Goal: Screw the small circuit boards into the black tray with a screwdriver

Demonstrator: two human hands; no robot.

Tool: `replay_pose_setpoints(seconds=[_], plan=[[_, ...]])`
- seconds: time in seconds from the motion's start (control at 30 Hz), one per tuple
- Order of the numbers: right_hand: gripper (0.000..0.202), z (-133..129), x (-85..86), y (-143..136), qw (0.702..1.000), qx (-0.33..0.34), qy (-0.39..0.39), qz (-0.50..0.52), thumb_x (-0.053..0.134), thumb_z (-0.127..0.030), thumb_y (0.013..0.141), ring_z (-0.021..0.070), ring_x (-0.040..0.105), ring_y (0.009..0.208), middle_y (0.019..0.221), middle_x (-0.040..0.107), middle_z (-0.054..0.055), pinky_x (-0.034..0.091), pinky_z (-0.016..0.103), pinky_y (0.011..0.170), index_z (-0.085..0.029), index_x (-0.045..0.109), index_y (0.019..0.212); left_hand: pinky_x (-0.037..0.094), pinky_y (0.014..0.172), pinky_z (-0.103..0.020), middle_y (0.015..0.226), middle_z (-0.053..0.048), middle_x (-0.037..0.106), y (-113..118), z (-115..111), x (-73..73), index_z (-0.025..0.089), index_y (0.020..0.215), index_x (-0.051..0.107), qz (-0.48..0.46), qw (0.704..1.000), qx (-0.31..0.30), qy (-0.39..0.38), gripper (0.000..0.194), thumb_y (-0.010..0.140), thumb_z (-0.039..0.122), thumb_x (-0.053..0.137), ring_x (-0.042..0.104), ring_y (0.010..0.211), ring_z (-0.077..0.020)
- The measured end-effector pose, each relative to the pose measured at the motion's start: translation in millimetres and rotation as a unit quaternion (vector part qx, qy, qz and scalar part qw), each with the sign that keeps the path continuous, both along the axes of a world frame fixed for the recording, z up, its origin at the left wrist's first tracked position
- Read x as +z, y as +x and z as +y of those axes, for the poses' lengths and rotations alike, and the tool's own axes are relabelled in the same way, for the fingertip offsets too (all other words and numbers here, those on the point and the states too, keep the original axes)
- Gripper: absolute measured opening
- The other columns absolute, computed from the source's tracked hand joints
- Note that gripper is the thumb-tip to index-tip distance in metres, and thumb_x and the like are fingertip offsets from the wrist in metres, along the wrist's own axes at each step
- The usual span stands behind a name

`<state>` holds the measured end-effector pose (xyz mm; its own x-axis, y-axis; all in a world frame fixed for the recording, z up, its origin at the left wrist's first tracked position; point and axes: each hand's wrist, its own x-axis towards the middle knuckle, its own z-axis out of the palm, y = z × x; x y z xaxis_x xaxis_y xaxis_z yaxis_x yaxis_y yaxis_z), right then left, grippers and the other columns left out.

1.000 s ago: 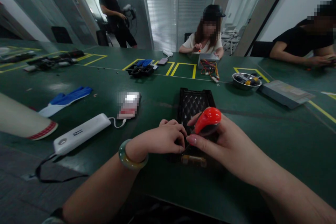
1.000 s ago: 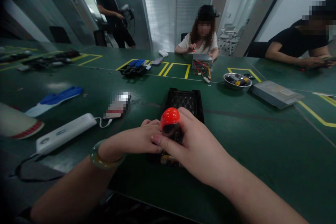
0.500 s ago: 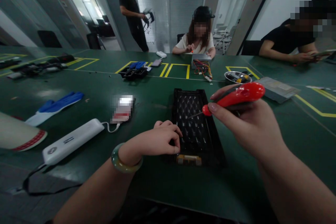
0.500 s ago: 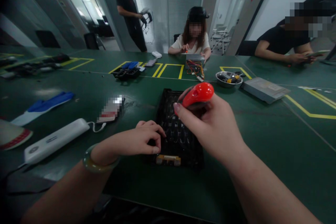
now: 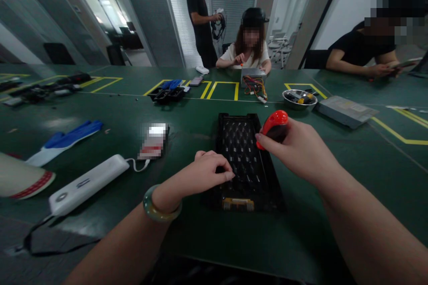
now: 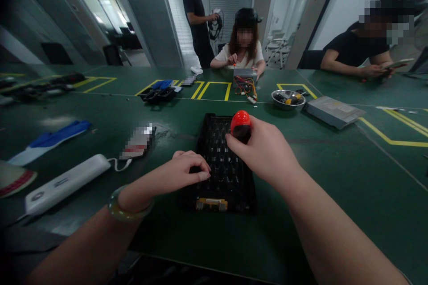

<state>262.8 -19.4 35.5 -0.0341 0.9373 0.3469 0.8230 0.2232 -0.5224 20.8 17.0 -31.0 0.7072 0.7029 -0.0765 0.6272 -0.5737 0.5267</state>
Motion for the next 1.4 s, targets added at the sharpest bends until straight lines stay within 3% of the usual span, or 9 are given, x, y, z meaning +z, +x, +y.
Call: replay_pose_setpoints(seconds=[0.3,0.57,0.8,1.2,1.4], plan=[[0.025,-4.1,2.9,-2.1,1.000,-0.003,-0.008,0.020,0.067,-0.046,0.085,0.0210,0.066,0.071,0.081,0.073,0.002,0.048,0.035,0.065,-0.020,0.070,0.087,0.027,0.101,-0.044,0.107,0.001,0.073,6.7,-0.2,-4.4,0.027,0.100,0.071,-0.031,0.998,0.029,0.054,0.015,0.093,0.037,0.063,0.059,0.111,-0.0235],[0.019,-23.3,11.3,-10.1,0.991,0.035,0.001,0.127,0.070,-0.042,0.085,0.0208,0.070,0.073,0.082,0.074,0.000,0.054,0.036,0.066,-0.023,0.069,0.089,0.026,0.099,-0.046,0.107,0.000,0.074,14.2,-8.8,-2.2,0.028,0.113,0.069,-0.053,0.994,0.029,0.095,0.034,0.087,0.051,0.070,0.061,0.106,-0.0242],[0.021,-35.8,15.8,-12.9,0.988,0.050,0.000,0.148,0.071,-0.043,0.085,0.0215,0.070,0.072,0.082,0.074,0.000,0.057,0.035,0.065,-0.024,0.070,0.091,0.025,0.098,-0.045,0.099,0.002,0.075,17.5,-12.9,-2.2,0.026,0.098,0.071,-0.060,0.993,0.021,0.101,0.017,0.089,0.040,0.068,0.063,0.100,-0.0208],[0.016,-41.8,22.9,-13.1,0.991,0.068,-0.053,0.099,0.069,-0.040,0.084,0.0177,0.064,0.062,0.074,0.071,-0.002,0.051,0.030,0.056,-0.024,0.067,0.081,0.022,0.099,-0.044,0.104,0.002,0.076,20.5,-21.5,0.1,0.032,0.106,0.074,0.003,0.987,-0.131,0.095,0.016,0.096,0.036,0.063,0.060,0.105,-0.0210],[0.019,-36.6,20.8,-14.1,0.991,0.066,-0.096,0.066,0.067,-0.043,0.084,0.0156,0.063,0.060,0.070,0.069,-0.005,0.042,0.028,0.050,-0.025,0.066,0.078,0.022,0.098,-0.043,0.107,0.003,0.075,20.7,-21.5,-2.4,0.031,0.108,0.073,0.005,0.983,-0.152,0.104,0.016,0.098,0.035,0.061,0.058,0.107,-0.0210]])
